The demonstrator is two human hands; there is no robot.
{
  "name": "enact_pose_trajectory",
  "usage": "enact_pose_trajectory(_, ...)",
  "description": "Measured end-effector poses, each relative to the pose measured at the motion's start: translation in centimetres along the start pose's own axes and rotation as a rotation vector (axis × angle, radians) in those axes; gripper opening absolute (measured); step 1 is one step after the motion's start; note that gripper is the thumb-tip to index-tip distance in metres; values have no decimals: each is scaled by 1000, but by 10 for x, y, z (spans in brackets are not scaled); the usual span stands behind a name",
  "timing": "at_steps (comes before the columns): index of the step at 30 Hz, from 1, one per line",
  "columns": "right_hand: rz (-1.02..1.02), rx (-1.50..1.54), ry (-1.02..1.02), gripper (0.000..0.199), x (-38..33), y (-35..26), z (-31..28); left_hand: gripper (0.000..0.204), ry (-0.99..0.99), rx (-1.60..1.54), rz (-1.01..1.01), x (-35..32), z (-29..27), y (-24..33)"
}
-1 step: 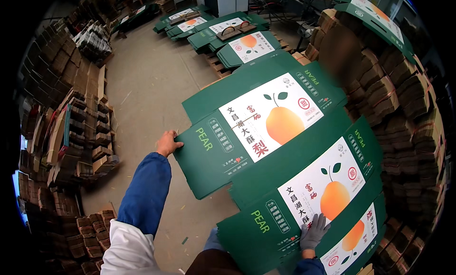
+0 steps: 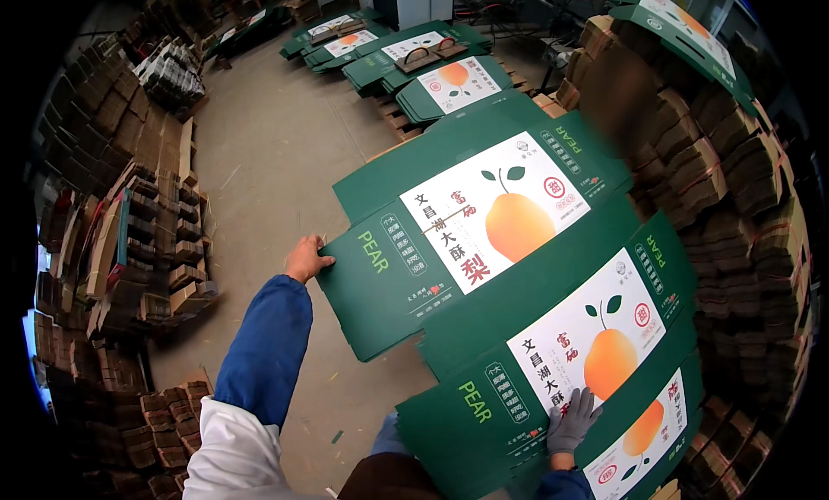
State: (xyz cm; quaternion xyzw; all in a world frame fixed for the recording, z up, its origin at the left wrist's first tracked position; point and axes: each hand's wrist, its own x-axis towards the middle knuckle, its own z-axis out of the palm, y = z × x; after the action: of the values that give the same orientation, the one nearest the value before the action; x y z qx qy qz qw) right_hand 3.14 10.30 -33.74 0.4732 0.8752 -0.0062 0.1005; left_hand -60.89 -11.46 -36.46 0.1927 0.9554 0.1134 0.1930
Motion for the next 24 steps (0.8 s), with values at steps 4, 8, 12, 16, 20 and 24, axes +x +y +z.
enact_pose_trajectory(4,4,-6,-33,69,1,-7,-9,45,-35,-29,15,16,0,-20)
enact_pose_trajectory(8,11,46,4,68,-3,1,2,44,-154,-164,27,33,-11,-22)
enact_pose_trajectory(12,23,126,12,68,-1,2,3,40,-255,-352,62,45,-29,-25)
enact_pose_trajectory(16,202,336,114,66,10,-19,-2,26,-262,-405,147,53,-72,4)
enact_pose_trajectory(20,-31,788,122,63,33,-132,-32,21,-59,-309,290,54,-184,48)
enact_pose_trajectory(24,95,1698,-639,67,67,-271,-84,18,-49,-336,383,4,-291,111)
